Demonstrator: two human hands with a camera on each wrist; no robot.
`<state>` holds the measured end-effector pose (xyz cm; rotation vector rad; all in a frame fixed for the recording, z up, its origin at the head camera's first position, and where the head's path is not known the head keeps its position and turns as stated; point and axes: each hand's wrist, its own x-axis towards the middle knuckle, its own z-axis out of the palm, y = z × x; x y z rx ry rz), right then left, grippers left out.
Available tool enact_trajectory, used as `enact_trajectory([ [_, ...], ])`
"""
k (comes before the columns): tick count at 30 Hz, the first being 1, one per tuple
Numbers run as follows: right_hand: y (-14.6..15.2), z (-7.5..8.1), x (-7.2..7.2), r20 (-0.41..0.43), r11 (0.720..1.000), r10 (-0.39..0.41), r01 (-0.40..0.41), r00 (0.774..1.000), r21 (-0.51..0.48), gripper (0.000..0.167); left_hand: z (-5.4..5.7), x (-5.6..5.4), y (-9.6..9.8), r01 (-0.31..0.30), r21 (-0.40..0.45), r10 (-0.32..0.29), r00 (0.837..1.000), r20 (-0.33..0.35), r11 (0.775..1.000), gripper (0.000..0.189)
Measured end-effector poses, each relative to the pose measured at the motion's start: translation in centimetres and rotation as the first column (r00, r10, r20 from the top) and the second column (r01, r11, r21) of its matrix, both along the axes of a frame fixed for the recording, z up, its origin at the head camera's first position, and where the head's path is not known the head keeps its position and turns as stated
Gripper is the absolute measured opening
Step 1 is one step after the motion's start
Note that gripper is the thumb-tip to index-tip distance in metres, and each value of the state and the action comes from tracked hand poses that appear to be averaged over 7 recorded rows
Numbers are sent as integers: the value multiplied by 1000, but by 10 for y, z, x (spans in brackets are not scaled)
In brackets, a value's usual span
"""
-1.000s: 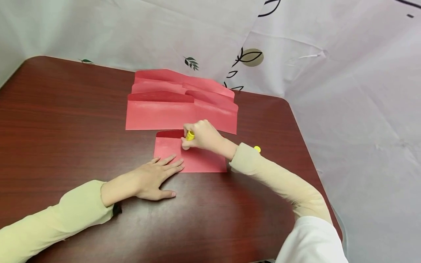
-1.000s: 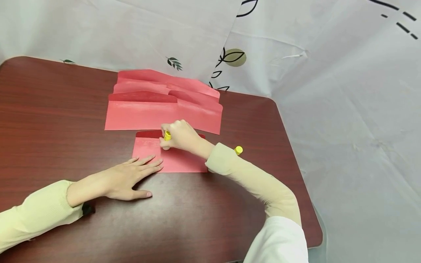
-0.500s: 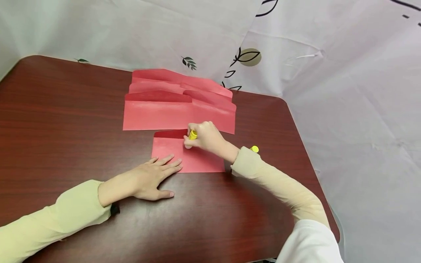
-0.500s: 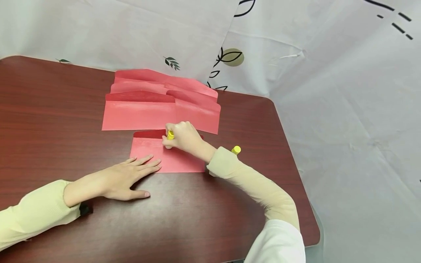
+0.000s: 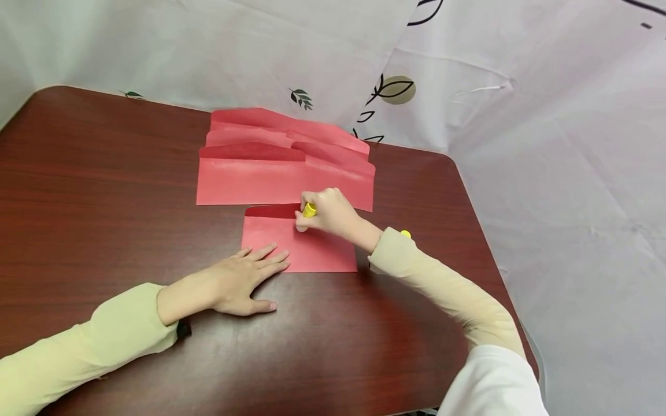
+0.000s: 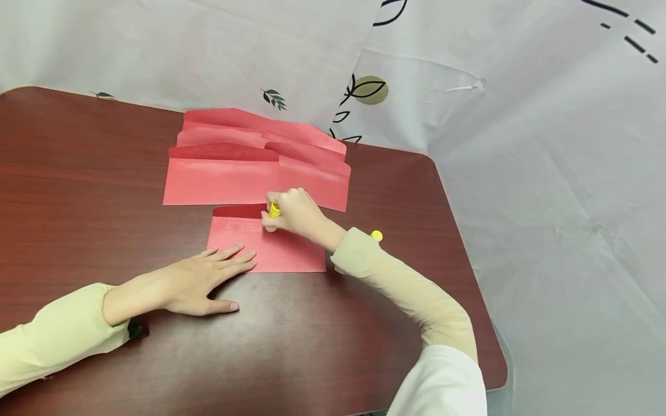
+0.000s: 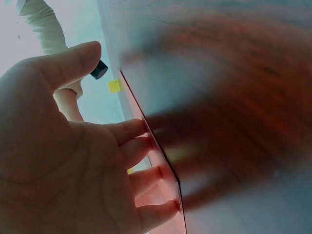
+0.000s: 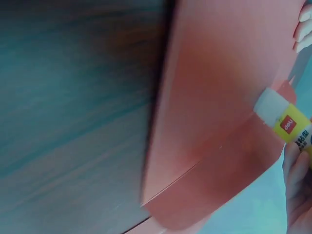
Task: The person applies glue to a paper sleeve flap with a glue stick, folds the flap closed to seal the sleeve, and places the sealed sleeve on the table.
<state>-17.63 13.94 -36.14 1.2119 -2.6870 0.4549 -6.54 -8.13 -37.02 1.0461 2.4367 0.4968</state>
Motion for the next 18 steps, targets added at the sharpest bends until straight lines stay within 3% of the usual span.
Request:
enact_trajectory([
  [8,-11,0,3,25,999,31,-31,999,8,20,2,2,0,1,-11,-1,1000,8,1000,78],
  [18,23,3,7,76,999,-39,38,996,10,22,4,0,3,6,-21,-5,1000,9,1000,78],
])
